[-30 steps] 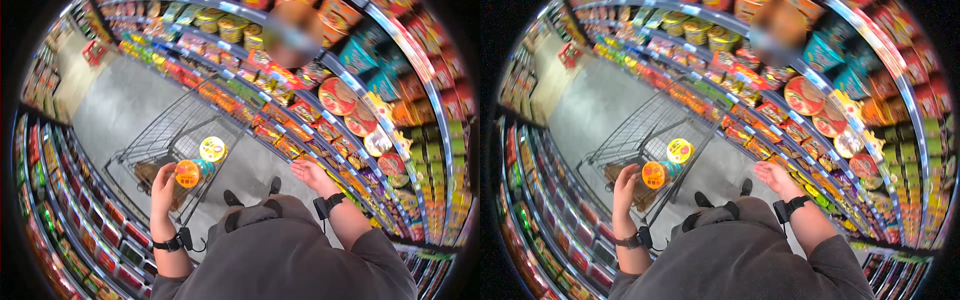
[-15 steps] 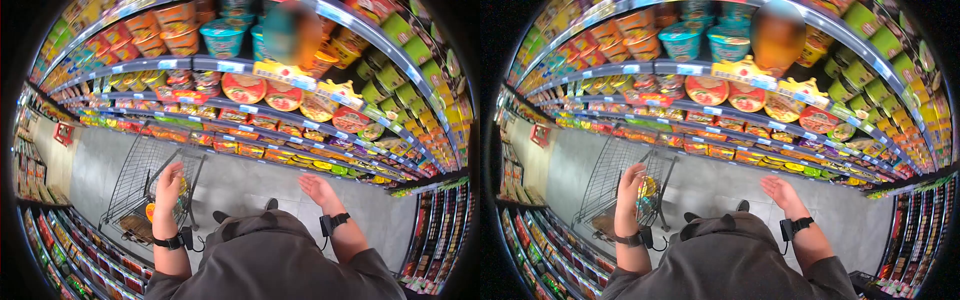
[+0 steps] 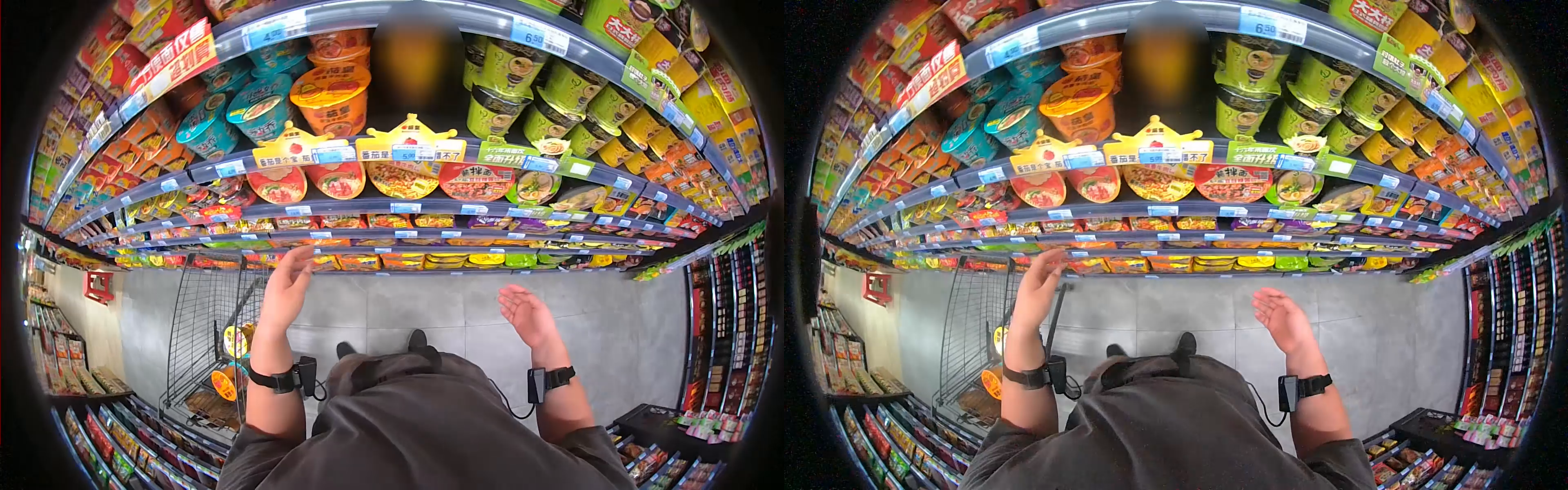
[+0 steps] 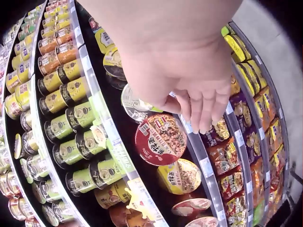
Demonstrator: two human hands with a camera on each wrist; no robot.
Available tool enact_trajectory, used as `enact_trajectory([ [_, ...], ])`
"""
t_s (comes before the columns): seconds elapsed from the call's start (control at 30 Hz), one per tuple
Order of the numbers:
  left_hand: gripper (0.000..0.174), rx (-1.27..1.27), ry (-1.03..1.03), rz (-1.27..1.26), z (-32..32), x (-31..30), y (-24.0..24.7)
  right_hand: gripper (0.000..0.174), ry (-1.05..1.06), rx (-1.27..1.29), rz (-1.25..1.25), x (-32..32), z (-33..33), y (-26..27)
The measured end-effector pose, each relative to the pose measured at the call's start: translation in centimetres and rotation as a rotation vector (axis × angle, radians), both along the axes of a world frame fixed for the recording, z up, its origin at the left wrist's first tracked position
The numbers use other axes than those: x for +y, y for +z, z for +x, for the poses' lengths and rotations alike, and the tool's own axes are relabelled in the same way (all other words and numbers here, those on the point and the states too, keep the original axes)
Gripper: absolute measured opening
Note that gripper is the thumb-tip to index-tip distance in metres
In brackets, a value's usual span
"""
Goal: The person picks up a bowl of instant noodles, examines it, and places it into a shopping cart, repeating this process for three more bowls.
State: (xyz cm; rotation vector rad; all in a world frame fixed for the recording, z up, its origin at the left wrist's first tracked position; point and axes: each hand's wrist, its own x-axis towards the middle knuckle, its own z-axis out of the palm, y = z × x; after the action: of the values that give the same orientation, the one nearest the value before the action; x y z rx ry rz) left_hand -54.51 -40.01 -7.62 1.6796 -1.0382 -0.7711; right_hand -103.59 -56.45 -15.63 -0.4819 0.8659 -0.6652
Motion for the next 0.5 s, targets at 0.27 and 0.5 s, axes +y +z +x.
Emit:
enact_trajectory([
  [0.27, 0.037, -0.051, -0.004, 0.005, -0.5, -2.3, 3.3, 0.037, 0.179, -0.028, -0.103, -3.1, 4.6, 2.2],
  [0.5, 0.042, 0.015, 0.043, -0.133, 2.0, -6.1, 9.6, 0.035, 0.373, 0.035, -0.348, -7.2, 13.0, 9.7],
])
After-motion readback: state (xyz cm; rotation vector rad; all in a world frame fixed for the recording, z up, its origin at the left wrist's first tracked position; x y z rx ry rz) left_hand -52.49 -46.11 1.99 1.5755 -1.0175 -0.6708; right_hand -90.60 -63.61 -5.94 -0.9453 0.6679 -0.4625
